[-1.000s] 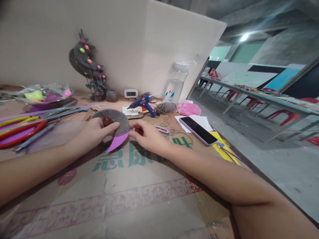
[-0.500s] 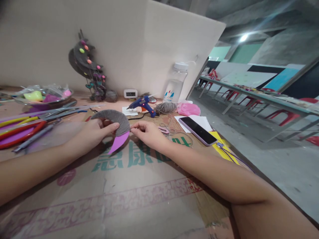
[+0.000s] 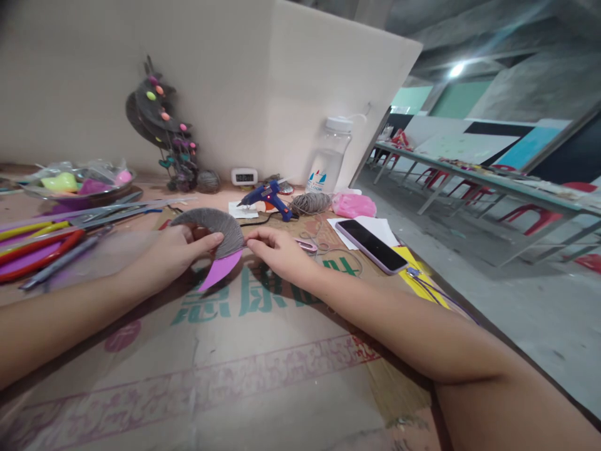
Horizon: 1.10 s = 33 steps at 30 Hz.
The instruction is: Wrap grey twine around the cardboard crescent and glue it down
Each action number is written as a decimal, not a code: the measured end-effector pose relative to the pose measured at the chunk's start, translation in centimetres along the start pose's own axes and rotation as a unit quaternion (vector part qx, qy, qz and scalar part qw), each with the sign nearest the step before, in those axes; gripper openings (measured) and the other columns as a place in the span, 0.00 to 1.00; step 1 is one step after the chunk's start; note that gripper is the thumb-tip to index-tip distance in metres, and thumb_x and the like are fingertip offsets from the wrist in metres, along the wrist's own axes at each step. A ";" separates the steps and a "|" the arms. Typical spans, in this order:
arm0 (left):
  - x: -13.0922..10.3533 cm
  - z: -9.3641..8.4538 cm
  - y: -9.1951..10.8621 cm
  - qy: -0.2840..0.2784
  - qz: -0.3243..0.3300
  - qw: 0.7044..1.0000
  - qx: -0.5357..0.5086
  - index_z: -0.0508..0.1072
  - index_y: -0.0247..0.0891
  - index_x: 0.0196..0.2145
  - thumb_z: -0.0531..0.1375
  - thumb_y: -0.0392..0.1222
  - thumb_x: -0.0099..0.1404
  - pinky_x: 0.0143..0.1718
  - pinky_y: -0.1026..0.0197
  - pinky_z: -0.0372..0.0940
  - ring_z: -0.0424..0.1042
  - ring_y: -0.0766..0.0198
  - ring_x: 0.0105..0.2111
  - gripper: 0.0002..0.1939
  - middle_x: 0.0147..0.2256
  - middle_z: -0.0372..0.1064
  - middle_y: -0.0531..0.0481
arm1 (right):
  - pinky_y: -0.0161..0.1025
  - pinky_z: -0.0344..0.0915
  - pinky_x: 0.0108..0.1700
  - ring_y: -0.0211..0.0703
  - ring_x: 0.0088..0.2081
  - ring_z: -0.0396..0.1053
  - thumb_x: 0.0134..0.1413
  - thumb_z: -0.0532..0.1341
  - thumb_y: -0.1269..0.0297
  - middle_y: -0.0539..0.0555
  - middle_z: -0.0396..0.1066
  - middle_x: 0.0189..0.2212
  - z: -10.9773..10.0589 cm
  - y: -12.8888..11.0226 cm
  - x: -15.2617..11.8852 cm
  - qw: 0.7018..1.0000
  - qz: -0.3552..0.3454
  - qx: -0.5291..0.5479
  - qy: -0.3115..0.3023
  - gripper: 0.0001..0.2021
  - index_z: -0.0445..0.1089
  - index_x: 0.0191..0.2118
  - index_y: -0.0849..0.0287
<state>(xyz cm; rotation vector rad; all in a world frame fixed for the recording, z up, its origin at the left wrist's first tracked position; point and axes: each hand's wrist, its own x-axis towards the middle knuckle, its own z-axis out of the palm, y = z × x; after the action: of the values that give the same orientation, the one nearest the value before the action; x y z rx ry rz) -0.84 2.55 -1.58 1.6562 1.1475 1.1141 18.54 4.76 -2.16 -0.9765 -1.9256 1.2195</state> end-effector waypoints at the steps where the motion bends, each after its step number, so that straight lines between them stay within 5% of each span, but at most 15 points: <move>1: 0.0 0.0 0.1 -0.002 0.000 1.000 -0.008 0.73 0.38 0.33 0.57 0.45 0.59 0.38 0.60 0.65 0.73 0.58 0.36 0.09 0.34 0.75 0.48 | 0.32 0.59 0.29 0.31 0.25 0.61 0.55 0.55 0.62 0.48 0.66 0.27 0.0 -0.1 0.0 1.000 -0.007 -0.009 -0.007 0.09 0.67 0.37 0.61; 7: -0.2 0.2 0.4 -0.003 -0.009 0.999 -0.044 0.73 0.38 0.35 0.58 0.43 0.58 0.38 0.58 0.66 0.73 0.56 0.36 0.09 0.34 0.75 0.48 | 0.33 0.60 0.34 0.34 0.31 0.62 0.53 0.57 0.61 0.50 0.67 0.31 0.3 -0.1 -0.1 0.996 -0.021 -0.066 -0.048 0.11 0.67 0.40 0.60; 17: -0.5 0.4 0.6 -0.024 -0.014 1.000 -0.014 0.73 0.38 0.36 0.57 0.47 0.58 0.37 0.56 0.67 0.73 0.55 0.35 0.12 0.33 0.75 0.46 | 0.32 0.57 0.29 0.32 0.25 0.58 0.51 0.58 0.62 0.46 0.62 0.23 0.4 0.4 0.0 0.999 0.013 -0.007 -0.045 0.07 0.65 0.34 0.60; 33: -0.4 0.3 0.6 -0.003 -0.013 0.999 -0.044 0.73 0.39 0.34 0.59 0.45 0.57 0.36 0.59 0.67 0.73 0.57 0.35 0.09 0.33 0.75 0.49 | 0.33 0.56 0.30 0.32 0.26 0.59 0.50 0.59 0.64 0.47 0.62 0.24 0.5 -0.4 -0.2 0.997 0.017 0.060 -0.052 0.07 0.65 0.34 0.60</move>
<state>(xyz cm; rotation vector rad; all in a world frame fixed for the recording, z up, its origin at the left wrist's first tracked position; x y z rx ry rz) -0.50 1.97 -1.17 1.5717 1.0976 1.1253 18.16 4.26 -1.96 -0.9030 -1.8955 1.4135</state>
